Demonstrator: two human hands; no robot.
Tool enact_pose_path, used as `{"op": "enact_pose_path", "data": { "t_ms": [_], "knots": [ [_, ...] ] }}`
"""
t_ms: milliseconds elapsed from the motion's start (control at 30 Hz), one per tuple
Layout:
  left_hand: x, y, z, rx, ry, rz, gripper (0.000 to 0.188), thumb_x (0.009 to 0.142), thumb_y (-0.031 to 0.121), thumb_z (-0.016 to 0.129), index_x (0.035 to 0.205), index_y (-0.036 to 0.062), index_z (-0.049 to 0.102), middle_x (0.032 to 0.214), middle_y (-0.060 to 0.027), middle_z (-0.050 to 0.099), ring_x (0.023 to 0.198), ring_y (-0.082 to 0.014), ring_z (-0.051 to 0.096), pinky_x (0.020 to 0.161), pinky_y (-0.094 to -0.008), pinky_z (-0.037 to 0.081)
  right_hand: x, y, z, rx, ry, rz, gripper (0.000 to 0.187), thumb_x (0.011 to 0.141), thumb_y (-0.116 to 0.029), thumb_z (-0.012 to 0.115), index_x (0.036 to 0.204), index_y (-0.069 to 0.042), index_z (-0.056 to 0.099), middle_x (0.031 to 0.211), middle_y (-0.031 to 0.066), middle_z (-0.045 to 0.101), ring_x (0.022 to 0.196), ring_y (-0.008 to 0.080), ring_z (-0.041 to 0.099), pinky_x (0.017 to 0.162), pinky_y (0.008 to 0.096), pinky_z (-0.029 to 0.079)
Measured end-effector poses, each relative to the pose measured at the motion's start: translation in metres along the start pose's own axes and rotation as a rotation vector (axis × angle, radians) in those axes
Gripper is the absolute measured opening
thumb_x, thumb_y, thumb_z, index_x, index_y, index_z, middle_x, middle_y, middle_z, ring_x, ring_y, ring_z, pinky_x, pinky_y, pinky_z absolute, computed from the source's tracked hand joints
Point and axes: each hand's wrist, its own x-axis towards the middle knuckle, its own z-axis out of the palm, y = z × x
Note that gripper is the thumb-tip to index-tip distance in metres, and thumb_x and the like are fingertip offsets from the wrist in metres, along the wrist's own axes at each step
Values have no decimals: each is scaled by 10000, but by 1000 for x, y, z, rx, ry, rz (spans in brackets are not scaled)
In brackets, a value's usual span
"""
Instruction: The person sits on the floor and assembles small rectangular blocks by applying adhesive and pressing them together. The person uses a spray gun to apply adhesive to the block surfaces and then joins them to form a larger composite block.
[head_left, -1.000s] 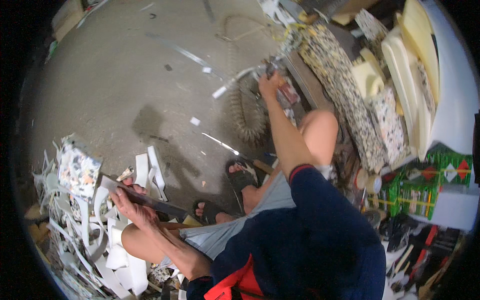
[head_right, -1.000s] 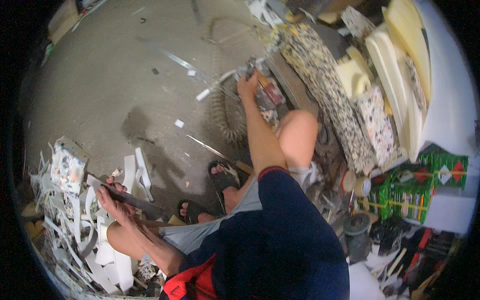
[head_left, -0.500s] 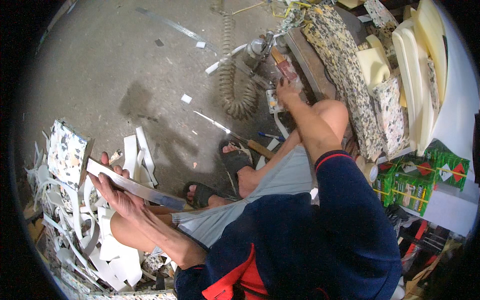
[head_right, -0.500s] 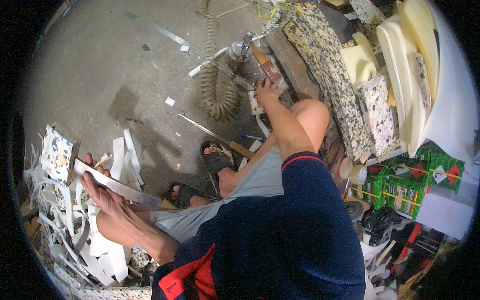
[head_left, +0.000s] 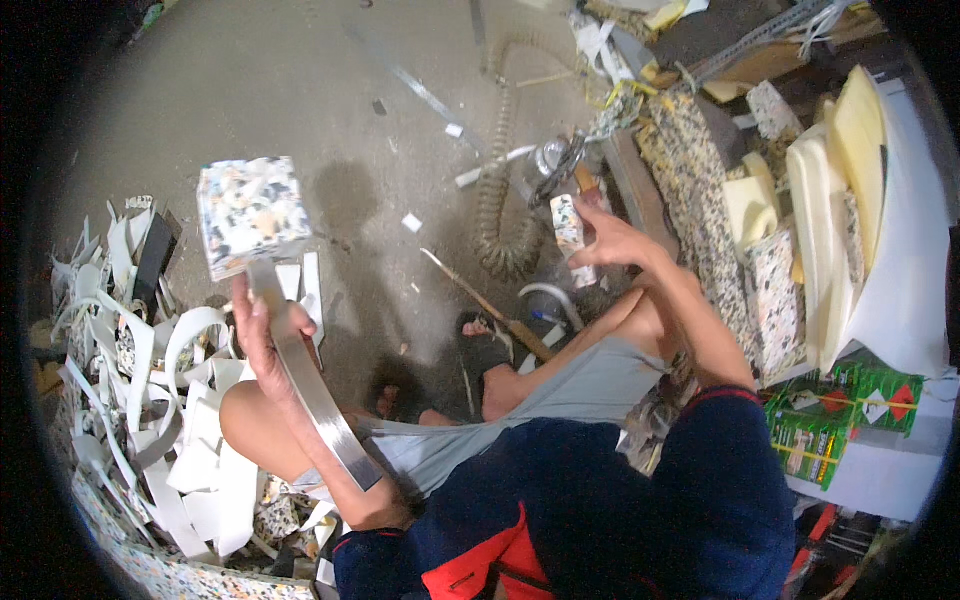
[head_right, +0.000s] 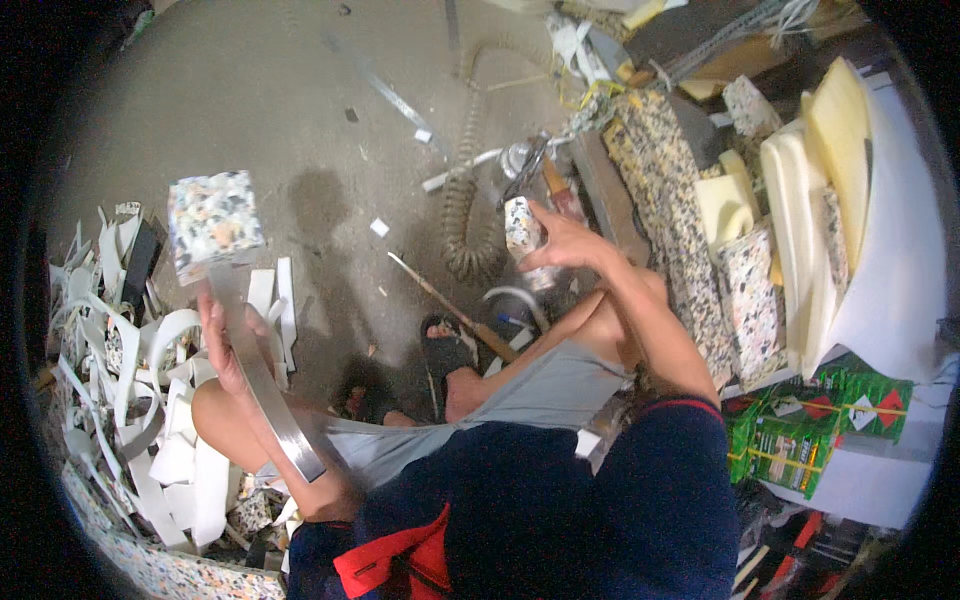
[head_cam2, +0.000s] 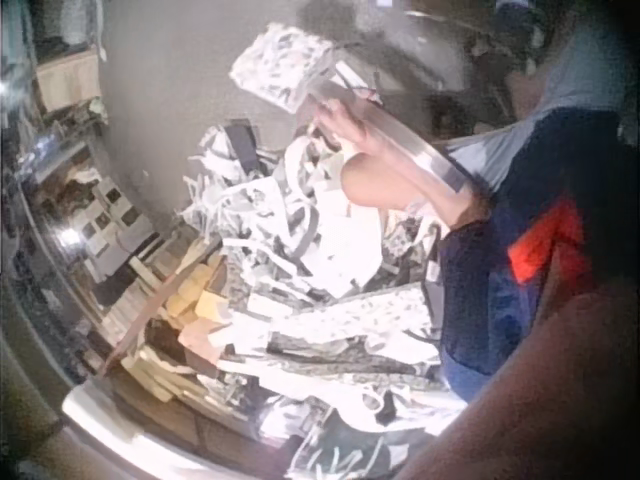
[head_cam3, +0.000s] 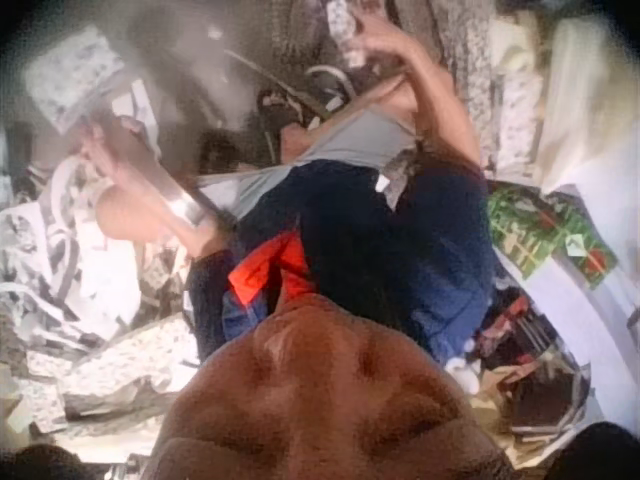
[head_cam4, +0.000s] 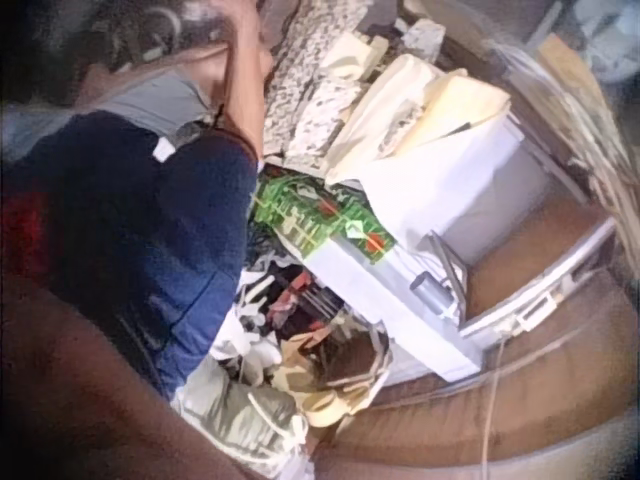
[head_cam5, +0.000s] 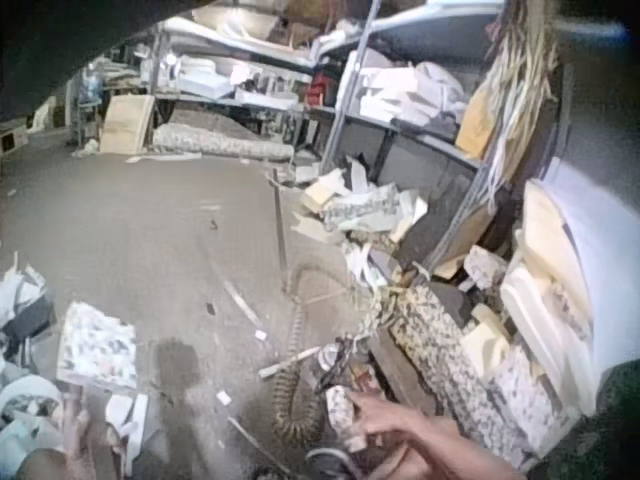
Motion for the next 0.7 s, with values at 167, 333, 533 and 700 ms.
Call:
{"op": "enact_pose_path", "data": {
  "t_ms": [167, 333, 533, 700],
  "knots": [
    [-12, -4, -5, 113, -260, -32, 679, 971, 344, 592, 1514, 16, 351, 1128, -124, 633, 649, -148, 583, 593, -267, 473, -65, -96, -43, 734, 134, -371, 1126, 661, -125, 869, 1569, 34, 222, 1467, 124, 478, 1306, 202, 480, 1102, 336, 383],
    [-37, 18, 9, 109, -348, -171, 691, 947, 165, 563, 1527, -67, 269, 1332, -250, 577, 637, -214, 677, 544, -322, 557, -61, -115, -7, 1430, -22, -598, 1024, 719, -308, 884, 1516, 14, 328, 1450, 133, 517, 1304, 252, 530, 1080, 404, 445],
    [-82, 52, 21, 173, -373, -137, 691, 928, 99, 536, 1529, -79, 244, 1492, -262, 444, 622, -236, 684, 545, -308, 570, -47, -161, 9, 1725, -224, -683, 1096, 767, -639, 772, 1525, -4, 298, 1470, 176, 493, 1321, 325, 530, 1090, 510, 461],
    [-111, 62, 28, 140, -301, -194, 699, 924, 41, 539, 1528, -98, 218, 1539, -316, 344, 615, -246, 690, 525, -303, 557, -57, -197, 8, 1509, -117, -755, 1112, 795, -688, 713, 1515, 47, 291, 1485, 211, 464, 1349, 334, 502, 1111, 484, 438]
  ]
}}
